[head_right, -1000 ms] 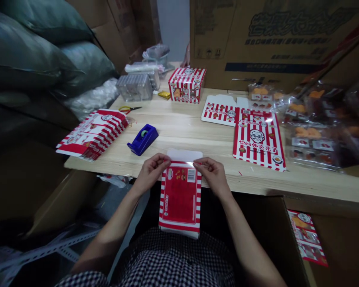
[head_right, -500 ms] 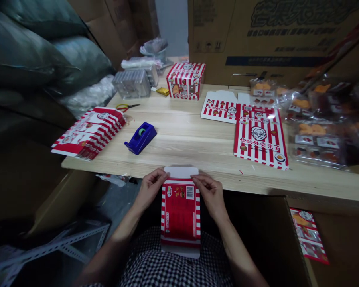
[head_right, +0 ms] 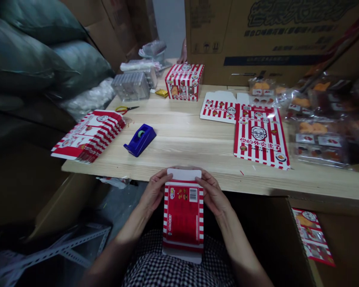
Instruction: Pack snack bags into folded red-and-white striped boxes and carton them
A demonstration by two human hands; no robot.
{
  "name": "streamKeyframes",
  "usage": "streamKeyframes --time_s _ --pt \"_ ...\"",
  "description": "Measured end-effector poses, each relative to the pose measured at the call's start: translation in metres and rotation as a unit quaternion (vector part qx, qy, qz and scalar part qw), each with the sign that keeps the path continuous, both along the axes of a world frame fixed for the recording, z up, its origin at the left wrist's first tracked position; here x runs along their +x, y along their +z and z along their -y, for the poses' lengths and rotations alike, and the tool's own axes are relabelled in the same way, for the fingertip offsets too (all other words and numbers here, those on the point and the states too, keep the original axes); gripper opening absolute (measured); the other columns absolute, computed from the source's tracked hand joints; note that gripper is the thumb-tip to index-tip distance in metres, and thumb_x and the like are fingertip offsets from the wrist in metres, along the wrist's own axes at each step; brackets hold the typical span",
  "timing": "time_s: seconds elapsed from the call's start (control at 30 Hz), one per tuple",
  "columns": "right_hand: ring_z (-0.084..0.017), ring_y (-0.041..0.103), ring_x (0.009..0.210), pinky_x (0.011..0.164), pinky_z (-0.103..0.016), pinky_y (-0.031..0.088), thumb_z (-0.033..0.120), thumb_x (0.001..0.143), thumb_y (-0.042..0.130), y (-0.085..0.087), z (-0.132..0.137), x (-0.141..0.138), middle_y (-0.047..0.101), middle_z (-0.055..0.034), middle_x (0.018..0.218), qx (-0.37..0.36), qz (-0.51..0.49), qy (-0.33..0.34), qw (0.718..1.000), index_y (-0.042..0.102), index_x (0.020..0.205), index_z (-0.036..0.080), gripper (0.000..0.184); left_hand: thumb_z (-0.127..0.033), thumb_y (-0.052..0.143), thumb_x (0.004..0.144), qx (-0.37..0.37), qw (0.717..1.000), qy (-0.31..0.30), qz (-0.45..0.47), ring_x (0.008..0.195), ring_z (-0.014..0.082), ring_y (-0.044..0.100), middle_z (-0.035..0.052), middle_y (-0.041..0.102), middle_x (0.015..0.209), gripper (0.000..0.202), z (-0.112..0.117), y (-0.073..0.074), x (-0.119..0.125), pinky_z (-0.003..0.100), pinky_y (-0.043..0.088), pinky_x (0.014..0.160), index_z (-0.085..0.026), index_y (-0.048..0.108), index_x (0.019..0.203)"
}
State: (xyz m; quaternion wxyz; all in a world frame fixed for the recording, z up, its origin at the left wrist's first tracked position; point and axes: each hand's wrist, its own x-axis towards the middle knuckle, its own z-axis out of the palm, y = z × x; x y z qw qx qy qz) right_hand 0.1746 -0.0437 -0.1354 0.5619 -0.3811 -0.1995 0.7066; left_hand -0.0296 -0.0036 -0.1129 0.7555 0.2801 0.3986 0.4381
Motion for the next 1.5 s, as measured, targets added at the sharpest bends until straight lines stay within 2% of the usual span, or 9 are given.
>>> streamKeyframes --time_s 0.2,0.33,0.5,0.73,0.97,1.1,1.27,1.37,1.5 --pt "-0.021 0.073 0.106 0.095 -0.034 0.056 0.027 0.078 0.082 0.005 -0.003 -0.001 0.074 -0.0033 0.124 -0.011 -0.021 0.03 0.999 0.073 0.119 0.028 0.042 -0.025 0.082 0.075 0.009 0.998 0.055 -0.003 0.08 0.0174 0.073 0.0092 0.079 0.101 0.04 0.004 -0.01 0.007 0.027 0.055 0.077 -0.014 0.075 0.113" --pt "-0.023 0.073 0.104 0.096 -0.037 0.055 0.029 0.077 0.083 0.001 -0.003 -0.002 0.078 -0.0032 0.115 0.014 0.035 -0.002 0.999 0.079 0.104 0.028 0.027 -0.023 0.079 0.077 0.032 0.998 0.057 -0.013 0.077 0.0147 0.071 0.0078 0.079 0.099 0.034 0.003 -0.013 0.007 0.025 0.053 0.074 -0.016 0.077 0.109" --pt "-0.024 0.071 0.109 0.099 -0.039 0.053 0.032 0.076 0.084 -0.007 0.004 0.001 0.079 -0.0035 0.109 0.05 0.092 -0.032 0.994 0.08 0.086 0.027 0.012 -0.018 0.076 0.078 0.105 0.992 0.056 -0.051 0.105 0.0211 0.07 0.009 0.077 0.113 0.013 0.003 -0.023 0.004 0.029 0.052 0.091 -0.017 0.079 0.091" --pt "-0.026 0.067 0.116 0.107 -0.044 0.047 0.034 0.082 0.078 -0.004 0.004 0.003 0.077 -0.0054 0.116 0.115 0.126 -0.016 0.985 0.078 0.081 0.025 0.008 -0.022 0.073 0.083 0.199 0.973 0.035 -0.114 0.106 0.024 0.071 0.0098 0.074 0.12 0.008 -0.001 -0.031 0.002 0.039 0.05 0.1 -0.018 0.079 0.085" --pt "-0.026 0.067 0.115 0.098 -0.041 0.052 0.037 0.087 0.072 -0.008 0.016 0.011 0.072 -0.0065 0.126 0.104 0.106 0.038 0.988 0.077 0.09 0.024 0.014 -0.028 0.068 0.089 0.255 0.955 -0.064 -0.141 0.11 0.026 0.069 0.0116 0.076 0.115 0.018 0.001 -0.022 -0.016 0.036 0.05 0.098 -0.018 0.08 0.097" --pt "-0.021 0.072 0.102 0.091 -0.034 0.053 0.035 0.086 0.076 -0.004 0.015 0.014 0.078 -0.0052 0.109 0.088 0.145 0.026 0.985 0.067 0.077 0.022 0.018 -0.035 0.064 0.092 0.268 0.941 -0.113 -0.175 0.105 0.0267 0.071 0.0134 0.078 0.107 0.026 -0.004 -0.013 -0.018 0.036 0.051 0.096 -0.016 0.081 0.087" --pt "-0.02 0.074 0.097 0.092 -0.037 0.055 0.036 0.086 0.077 0.007 0.004 0.017 0.08 -0.0026 0.105 0.095 0.16 0.056 0.981 0.067 0.11 0.03 0.028 -0.032 0.075 0.084 0.245 0.94 -0.157 -0.178 0.102 0.0247 0.072 0.0121 0.077 0.108 0.024 -0.018 -0.002 -0.011 0.034 0.054 0.091 -0.018 0.079 0.103" --pt "-0.022 0.071 0.107 0.099 -0.039 0.052 0.043 0.09 0.07 0.009 -0.003 0.02 0.077 -0.0046 0.115 0.126 0.224 0.095 0.962 0.074 0.11 0.027 0.026 -0.031 0.075 0.084 0.266 0.924 -0.193 -0.196 0.105 0.0253 0.071 0.011 0.077 0.11 0.023 -0.029 0.005 -0.012 0.033 0.053 0.092 -0.02 0.08 0.103" --pt "-0.022 0.07 0.109 0.102 -0.041 0.051 0.046 0.094 0.063 0.004 -0.009 0.023 0.077 -0.0029 0.117 0.141 0.259 0.114 0.949 0.077 0.113 0.029 0.028 -0.033 0.074 0.085 0.241 0.924 -0.202 -0.217 0.087 0.023 0.073 0.0095 0.079 0.099 0.02 -0.035 0.006 -0.013 0.031 0.055 0.079 -0.02 0.082 0.098"
